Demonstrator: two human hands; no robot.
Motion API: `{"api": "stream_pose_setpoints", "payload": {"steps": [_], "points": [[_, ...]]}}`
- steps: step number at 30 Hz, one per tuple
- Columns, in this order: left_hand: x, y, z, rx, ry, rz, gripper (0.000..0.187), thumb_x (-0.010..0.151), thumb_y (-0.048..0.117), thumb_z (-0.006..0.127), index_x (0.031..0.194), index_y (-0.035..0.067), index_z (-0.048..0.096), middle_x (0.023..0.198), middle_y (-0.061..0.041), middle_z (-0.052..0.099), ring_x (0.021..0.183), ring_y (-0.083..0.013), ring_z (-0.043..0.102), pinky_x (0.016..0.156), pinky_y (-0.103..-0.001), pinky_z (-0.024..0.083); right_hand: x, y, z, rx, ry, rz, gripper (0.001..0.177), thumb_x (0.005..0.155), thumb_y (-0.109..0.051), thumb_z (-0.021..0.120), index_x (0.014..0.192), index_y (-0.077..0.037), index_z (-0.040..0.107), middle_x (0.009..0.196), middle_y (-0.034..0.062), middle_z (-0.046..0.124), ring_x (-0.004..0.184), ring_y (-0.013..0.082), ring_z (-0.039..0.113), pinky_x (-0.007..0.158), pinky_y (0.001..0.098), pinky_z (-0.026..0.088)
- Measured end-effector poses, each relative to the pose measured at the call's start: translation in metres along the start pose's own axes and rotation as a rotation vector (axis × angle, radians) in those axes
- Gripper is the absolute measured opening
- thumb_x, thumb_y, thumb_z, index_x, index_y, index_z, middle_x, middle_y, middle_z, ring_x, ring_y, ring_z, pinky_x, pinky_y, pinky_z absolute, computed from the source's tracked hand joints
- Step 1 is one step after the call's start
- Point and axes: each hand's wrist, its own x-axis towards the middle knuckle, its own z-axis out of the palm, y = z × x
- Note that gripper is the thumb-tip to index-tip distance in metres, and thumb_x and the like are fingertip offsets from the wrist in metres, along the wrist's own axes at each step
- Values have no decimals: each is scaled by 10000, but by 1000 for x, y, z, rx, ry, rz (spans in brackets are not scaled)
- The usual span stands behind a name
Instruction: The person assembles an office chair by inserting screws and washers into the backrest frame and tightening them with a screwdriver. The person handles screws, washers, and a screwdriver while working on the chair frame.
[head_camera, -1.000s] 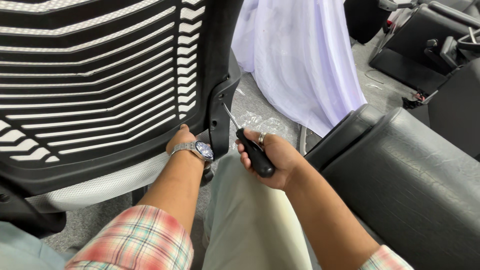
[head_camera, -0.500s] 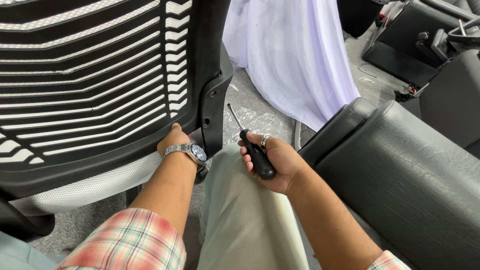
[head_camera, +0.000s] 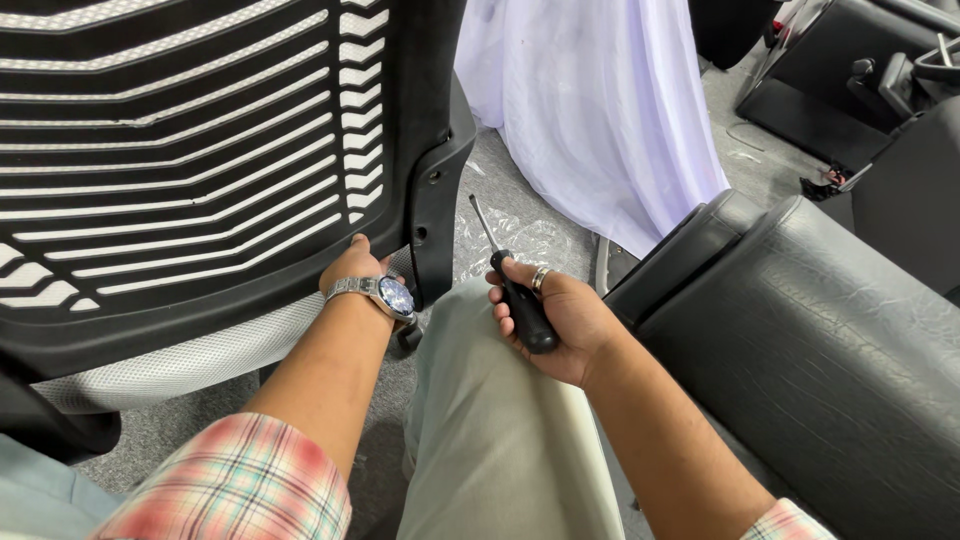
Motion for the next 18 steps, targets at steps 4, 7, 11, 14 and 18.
{"api": "stream_pose_setpoints", "payload": {"steps": [4,7,11,14,18], "points": [[14,-3,7,-140,26,52,479,970,347,663,1286,-8,606,1148,-176,729,898,-246,769,693,-328,615,0,-1,1,-1,4,5,282,993,-264,596,1073,6,621,840,45,600,682,109,581,586,227,540],[23,-2,9,-202,67,55,503,952,323,714,1272,-52,619,1183,-199,711,933,-270,780,751,-302,629,1,1,1,28,-20,-1,258,992,-255,594,1066,-9,614,838,44,602,692,113,584,591,232,540],[23,2,6,-85,75,18,504,952,350,705,1280,-24,625,1183,-158,737,974,-247,766,799,-301,631,0,2,-2,49,-23,-6,234,991,-248,590,1062,-26,610,846,47,610,703,114,579,598,238,537],[15,0,3,-41,71,28,480,954,366,675,1277,12,648,1166,-114,759,977,-211,768,829,-281,617,-2,2,-2,66,9,2,241,993,-254,592,1069,-27,611,847,47,610,705,111,577,599,238,534],[11,-2,0,-14,35,42,498,971,372,653,1298,-3,623,1165,-117,750,997,-218,760,862,-301,611,-8,4,-2,86,10,-23,270,995,-257,587,1092,-7,616,846,53,609,707,114,583,597,233,533]]}}
